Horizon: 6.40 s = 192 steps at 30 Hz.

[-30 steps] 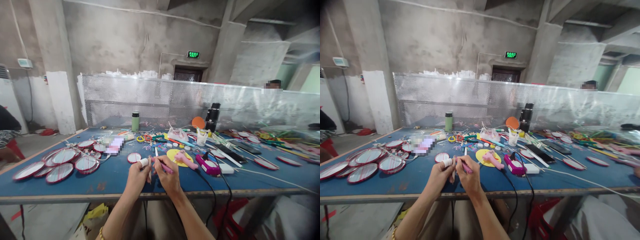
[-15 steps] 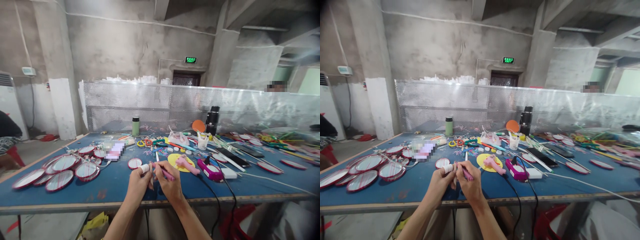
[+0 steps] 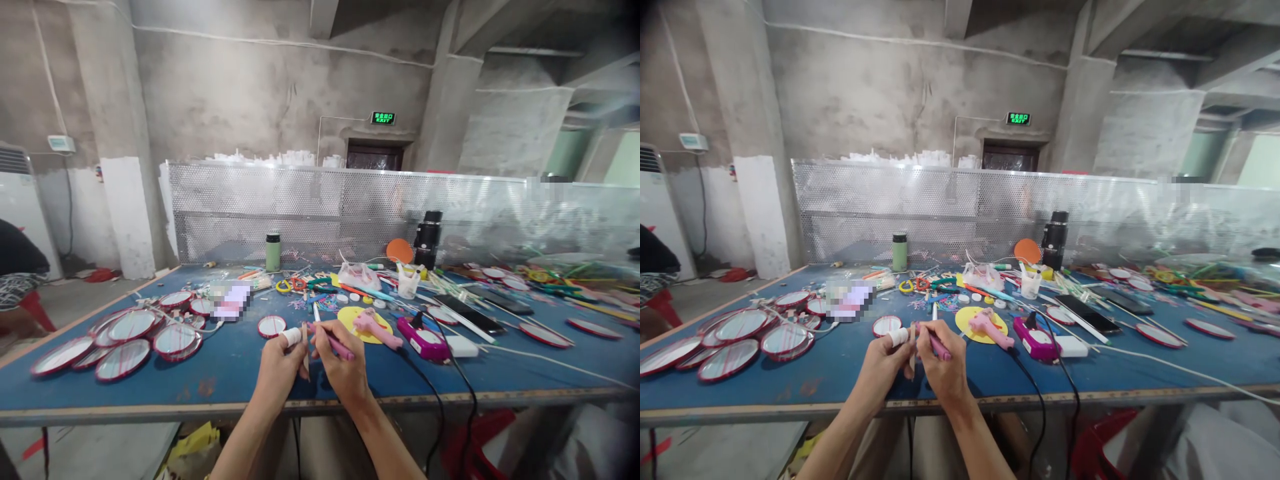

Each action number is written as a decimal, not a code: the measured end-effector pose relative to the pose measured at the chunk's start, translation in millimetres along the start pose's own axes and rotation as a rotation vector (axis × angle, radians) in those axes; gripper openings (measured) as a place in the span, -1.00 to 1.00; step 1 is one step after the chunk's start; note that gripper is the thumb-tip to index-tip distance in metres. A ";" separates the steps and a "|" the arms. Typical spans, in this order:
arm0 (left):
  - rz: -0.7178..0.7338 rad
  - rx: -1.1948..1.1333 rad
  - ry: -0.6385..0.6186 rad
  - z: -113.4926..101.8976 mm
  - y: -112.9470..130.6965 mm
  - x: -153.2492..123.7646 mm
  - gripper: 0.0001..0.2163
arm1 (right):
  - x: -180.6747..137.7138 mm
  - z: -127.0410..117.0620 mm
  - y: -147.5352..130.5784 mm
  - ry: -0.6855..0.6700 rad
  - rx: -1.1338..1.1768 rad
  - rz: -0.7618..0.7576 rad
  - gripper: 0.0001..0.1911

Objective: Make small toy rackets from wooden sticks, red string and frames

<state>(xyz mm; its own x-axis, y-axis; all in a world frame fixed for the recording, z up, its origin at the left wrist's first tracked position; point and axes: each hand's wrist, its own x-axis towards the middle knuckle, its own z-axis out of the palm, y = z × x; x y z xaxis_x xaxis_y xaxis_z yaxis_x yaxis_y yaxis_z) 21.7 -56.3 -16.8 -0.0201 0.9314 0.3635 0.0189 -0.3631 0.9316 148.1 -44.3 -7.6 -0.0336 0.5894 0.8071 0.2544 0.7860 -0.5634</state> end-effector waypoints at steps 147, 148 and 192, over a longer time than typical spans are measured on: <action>0.021 0.050 0.018 0.7 -5.0 -0.2 -0.65 | -0.7 -0.8 -0.9 -0.034 -0.037 -0.016 -0.84; 0.019 0.052 0.017 0.8 -4.1 -0.3 -0.65 | -0.7 -0.9 -1.0 -0.042 -0.036 -0.021 -0.84; 0.015 0.064 0.021 -0.1 -6.5 0.6 -0.72 | 0.2 0.4 -0.2 -0.010 -0.036 -0.014 -0.84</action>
<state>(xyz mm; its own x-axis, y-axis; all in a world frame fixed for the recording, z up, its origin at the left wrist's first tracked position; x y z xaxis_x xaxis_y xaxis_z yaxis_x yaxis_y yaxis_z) 21.4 -53.3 -22.6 -0.0401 0.9250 0.3778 0.0831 -0.3737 0.9238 147.7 -44.2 -7.4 -0.0474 0.5805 0.8128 0.2890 0.7869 -0.5452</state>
